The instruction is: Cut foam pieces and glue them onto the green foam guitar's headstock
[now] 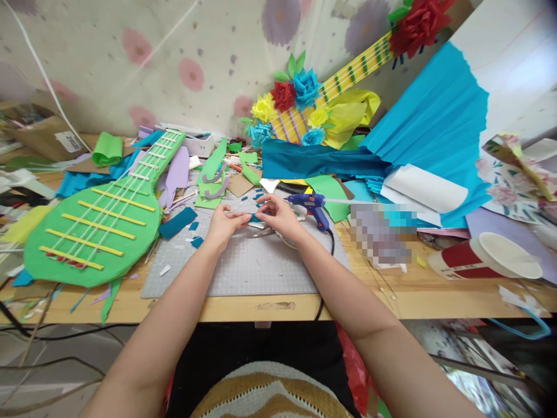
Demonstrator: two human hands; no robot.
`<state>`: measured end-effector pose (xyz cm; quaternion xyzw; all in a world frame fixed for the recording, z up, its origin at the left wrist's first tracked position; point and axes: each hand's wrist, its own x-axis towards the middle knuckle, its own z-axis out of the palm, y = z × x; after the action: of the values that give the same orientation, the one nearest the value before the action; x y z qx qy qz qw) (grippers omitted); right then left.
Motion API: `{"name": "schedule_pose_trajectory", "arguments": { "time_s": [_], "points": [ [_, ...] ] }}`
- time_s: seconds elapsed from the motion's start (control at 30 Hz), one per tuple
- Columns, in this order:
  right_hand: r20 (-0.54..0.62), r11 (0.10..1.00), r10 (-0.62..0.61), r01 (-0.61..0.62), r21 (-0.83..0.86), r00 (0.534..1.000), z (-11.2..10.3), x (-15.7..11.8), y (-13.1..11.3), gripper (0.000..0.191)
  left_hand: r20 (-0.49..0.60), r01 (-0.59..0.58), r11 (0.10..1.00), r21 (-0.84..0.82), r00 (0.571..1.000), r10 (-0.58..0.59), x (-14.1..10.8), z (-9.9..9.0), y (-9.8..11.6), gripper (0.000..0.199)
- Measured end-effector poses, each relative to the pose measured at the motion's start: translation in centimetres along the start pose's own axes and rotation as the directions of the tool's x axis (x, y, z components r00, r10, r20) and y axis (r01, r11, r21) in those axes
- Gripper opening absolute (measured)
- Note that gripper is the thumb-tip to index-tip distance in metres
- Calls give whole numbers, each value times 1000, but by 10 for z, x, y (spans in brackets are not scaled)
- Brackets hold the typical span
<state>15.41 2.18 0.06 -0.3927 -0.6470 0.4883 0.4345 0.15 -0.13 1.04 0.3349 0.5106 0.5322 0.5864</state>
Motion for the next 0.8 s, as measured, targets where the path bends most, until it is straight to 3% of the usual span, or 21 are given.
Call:
{"name": "schedule_pose_trajectory", "arguments": {
  "time_s": [0.53, 0.7, 0.8],
  "points": [
    [46, 997, 10, -13, 74, 999, 1, -2, -1, 36, 83, 9, 999, -35, 997, -7, 2, -2, -1, 64],
    [101, 996, 22, -30, 83, 995, 11, -3, 1, 48, 77, -22, 995, -96, 997, 29, 4, -3, -2, 60],
    [47, 999, 39, -40, 33, 998, 17, -1, 7, 49, 69, -52, 991, -124, 996, 60, 5, -2, -4, 59]
  ]
}}
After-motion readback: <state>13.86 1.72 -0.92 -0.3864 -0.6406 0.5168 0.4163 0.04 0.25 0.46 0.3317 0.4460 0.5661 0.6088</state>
